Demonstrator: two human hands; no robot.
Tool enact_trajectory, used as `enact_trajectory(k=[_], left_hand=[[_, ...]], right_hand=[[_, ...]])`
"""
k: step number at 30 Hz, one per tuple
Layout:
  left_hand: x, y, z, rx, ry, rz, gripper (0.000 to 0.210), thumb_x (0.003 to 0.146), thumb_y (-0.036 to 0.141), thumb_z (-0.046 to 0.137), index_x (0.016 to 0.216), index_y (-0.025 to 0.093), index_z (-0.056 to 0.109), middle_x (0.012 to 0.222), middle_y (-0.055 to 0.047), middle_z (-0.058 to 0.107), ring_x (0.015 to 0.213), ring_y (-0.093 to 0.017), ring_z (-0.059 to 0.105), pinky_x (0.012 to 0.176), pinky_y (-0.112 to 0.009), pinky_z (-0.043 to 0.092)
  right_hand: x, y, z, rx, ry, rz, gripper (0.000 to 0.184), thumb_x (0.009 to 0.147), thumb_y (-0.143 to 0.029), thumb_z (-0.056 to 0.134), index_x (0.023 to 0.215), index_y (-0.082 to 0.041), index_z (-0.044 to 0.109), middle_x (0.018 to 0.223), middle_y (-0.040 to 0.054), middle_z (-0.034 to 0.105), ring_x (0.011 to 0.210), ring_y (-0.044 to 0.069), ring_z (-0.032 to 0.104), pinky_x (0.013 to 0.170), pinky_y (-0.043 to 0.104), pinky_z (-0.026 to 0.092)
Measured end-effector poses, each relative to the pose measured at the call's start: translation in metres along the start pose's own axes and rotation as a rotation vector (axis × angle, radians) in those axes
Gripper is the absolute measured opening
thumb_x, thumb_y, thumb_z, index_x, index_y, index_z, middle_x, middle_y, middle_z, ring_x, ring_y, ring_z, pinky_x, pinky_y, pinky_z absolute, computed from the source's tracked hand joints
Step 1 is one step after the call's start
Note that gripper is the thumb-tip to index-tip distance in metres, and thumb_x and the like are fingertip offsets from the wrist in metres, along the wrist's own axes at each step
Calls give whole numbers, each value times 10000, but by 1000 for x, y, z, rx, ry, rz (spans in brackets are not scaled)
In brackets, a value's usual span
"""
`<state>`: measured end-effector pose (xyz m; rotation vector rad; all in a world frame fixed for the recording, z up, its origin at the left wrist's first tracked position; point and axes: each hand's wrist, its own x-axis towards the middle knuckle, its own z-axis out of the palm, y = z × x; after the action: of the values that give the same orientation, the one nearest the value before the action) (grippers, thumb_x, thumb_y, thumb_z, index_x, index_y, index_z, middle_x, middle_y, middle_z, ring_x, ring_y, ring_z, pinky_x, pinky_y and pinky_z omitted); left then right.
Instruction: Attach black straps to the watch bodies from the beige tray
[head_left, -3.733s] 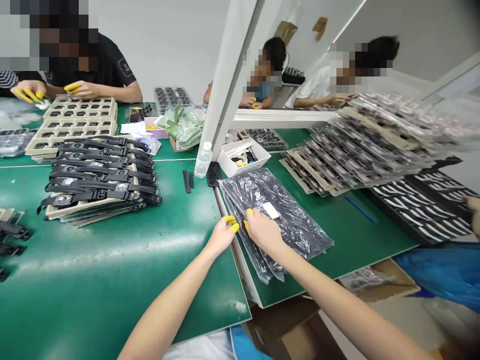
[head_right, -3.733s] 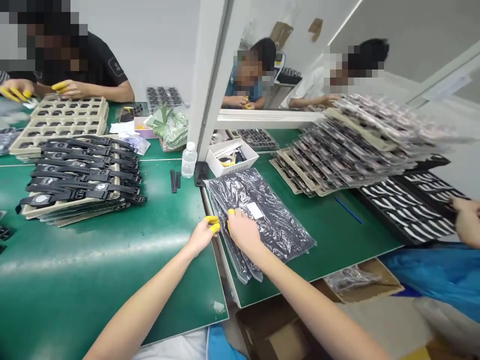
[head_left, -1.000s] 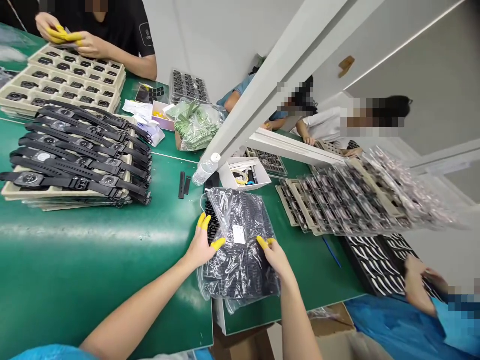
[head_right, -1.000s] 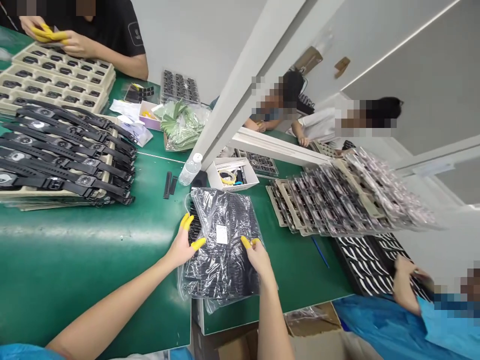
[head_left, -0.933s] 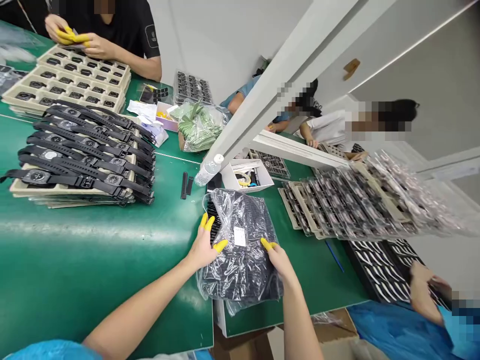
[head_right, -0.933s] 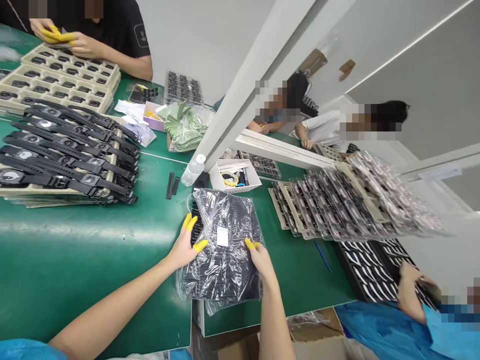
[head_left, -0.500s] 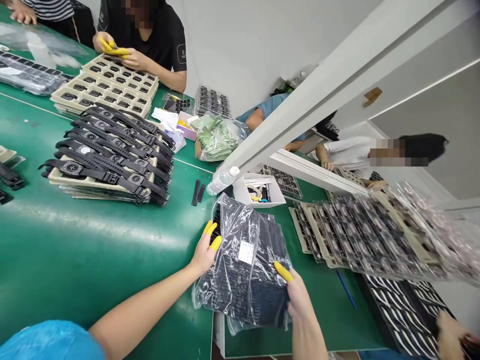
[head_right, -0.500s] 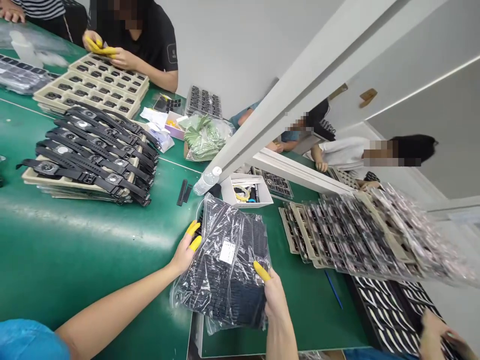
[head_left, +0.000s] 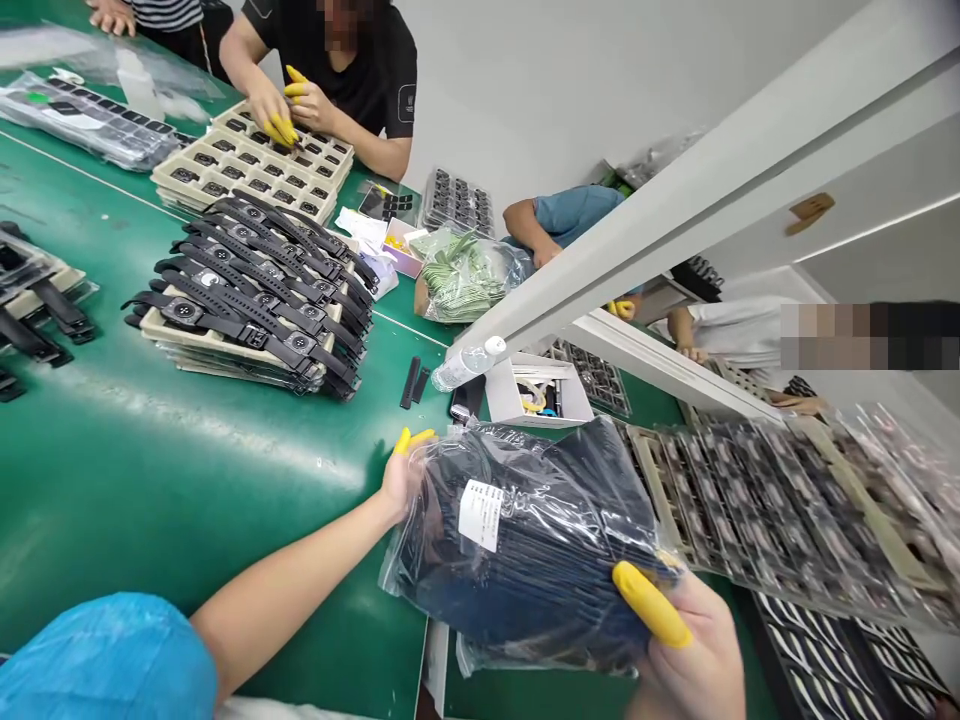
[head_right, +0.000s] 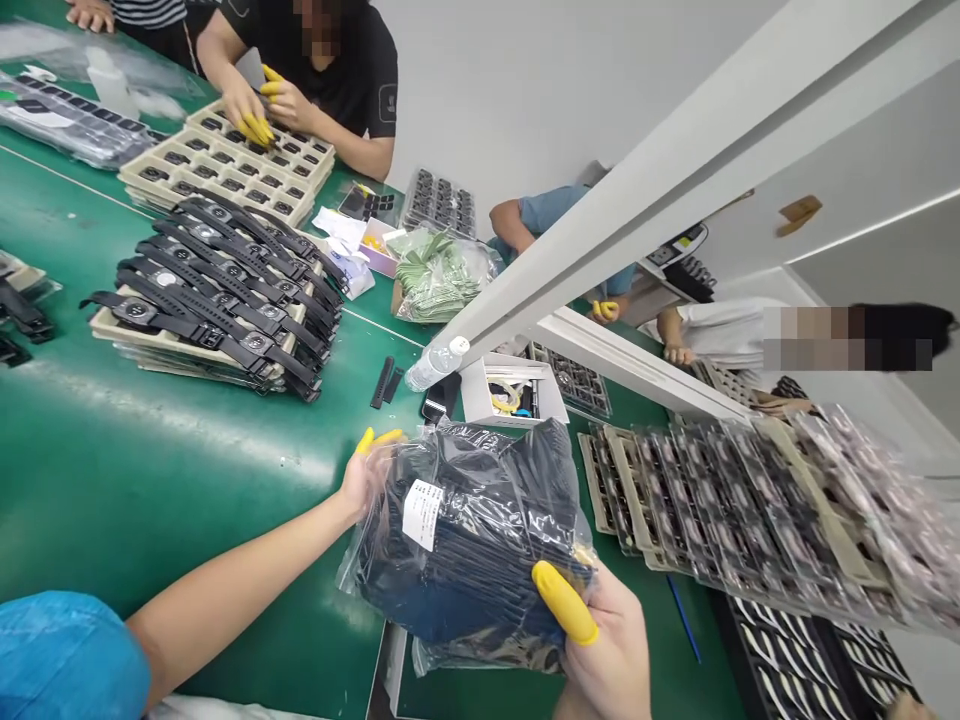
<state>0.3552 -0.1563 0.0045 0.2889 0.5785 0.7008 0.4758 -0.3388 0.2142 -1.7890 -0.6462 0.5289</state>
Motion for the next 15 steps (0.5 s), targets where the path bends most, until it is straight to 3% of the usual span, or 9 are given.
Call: enact_trajectory(k=[4, 7, 15], left_hand=[[9, 16, -6, 12, -42, -58, 555, 950, 625, 509, 1072, 130, 729, 1063, -142, 788, 1061, -329, 730, 1034, -526, 535], [22, 34, -12, 69, -76, -63, 489, 936, 590, 562, 1048, 138, 713, 1068, -140, 784, 1026, -313, 737, 997, -516, 552], [48, 79, -28, 377, -180, 33, 483, 817, 539, 746, 1080, 136, 715, 987, -139, 792, 903, -284, 744, 874, -436, 564]], right_hand=[[2, -21, 12, -23, 60, -19, 396, 681, -498, 902, 894, -188, 778, 886, 134, 789, 855, 354, 759, 733, 445, 637], [5, -32, 22, 0, 87, -2, 382, 666, -464, 911, 870, -177, 762, 842, 124, 788, 838, 351, 762, 752, 463, 641], [11, -55, 48, 164, 256, 47, 387, 567, -377, 941, 858, -187, 770, 817, 72, 786, 785, 311, 765, 783, 490, 645]])
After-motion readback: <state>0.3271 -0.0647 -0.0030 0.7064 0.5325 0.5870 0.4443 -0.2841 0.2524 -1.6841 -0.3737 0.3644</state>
